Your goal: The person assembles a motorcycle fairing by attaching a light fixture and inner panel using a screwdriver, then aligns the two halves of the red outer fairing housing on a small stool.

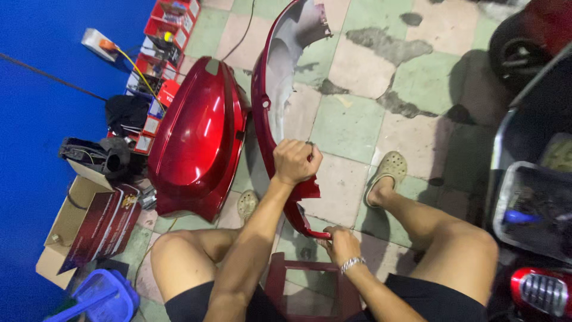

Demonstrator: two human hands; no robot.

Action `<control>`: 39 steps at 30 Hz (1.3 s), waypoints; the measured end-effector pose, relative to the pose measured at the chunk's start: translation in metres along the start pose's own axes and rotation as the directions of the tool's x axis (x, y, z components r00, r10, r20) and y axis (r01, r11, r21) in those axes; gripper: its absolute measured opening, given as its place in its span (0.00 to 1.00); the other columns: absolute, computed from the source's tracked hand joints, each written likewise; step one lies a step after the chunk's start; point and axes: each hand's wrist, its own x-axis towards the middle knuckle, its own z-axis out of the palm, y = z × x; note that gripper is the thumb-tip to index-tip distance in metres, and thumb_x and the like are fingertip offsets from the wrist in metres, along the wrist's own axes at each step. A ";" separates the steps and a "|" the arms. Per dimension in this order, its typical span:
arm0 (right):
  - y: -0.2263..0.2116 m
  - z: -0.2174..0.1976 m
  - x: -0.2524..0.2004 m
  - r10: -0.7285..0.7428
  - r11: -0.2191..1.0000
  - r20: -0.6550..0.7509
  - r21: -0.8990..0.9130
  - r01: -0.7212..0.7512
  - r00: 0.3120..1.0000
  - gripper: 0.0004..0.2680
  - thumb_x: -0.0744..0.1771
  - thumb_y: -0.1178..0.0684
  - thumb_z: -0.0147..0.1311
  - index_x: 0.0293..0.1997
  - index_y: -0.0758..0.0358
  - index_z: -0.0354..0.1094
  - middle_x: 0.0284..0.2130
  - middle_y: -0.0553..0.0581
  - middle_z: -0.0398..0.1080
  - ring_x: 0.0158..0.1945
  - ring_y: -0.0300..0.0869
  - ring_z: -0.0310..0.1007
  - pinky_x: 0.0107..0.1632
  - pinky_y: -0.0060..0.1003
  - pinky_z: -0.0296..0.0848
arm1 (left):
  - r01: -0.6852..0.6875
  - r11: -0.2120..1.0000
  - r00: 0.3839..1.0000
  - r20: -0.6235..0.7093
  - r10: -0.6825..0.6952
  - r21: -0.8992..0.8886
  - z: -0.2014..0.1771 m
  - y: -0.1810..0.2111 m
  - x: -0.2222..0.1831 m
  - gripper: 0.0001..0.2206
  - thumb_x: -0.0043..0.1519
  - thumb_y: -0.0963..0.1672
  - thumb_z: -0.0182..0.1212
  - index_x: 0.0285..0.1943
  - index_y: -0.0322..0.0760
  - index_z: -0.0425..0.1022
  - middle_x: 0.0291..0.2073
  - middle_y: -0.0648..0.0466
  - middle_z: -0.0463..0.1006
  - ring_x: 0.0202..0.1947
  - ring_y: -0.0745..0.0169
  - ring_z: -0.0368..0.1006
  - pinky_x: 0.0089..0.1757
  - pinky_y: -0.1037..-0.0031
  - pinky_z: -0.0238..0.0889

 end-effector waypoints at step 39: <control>0.084 0.186 0.224 0.004 0.995 0.127 0.101 -0.017 0.992 0.26 0.59 0.33 0.70 0.57 0.56 0.72 0.51 0.64 0.74 0.57 0.58 0.68 0.61 0.45 0.67 | 0.218 0.976 0.793 0.583 -0.176 -0.002 0.110 -0.052 -0.173 0.17 0.58 0.52 0.66 0.26 0.37 0.77 0.26 0.49 0.79 0.32 0.53 0.76 0.41 0.64 0.64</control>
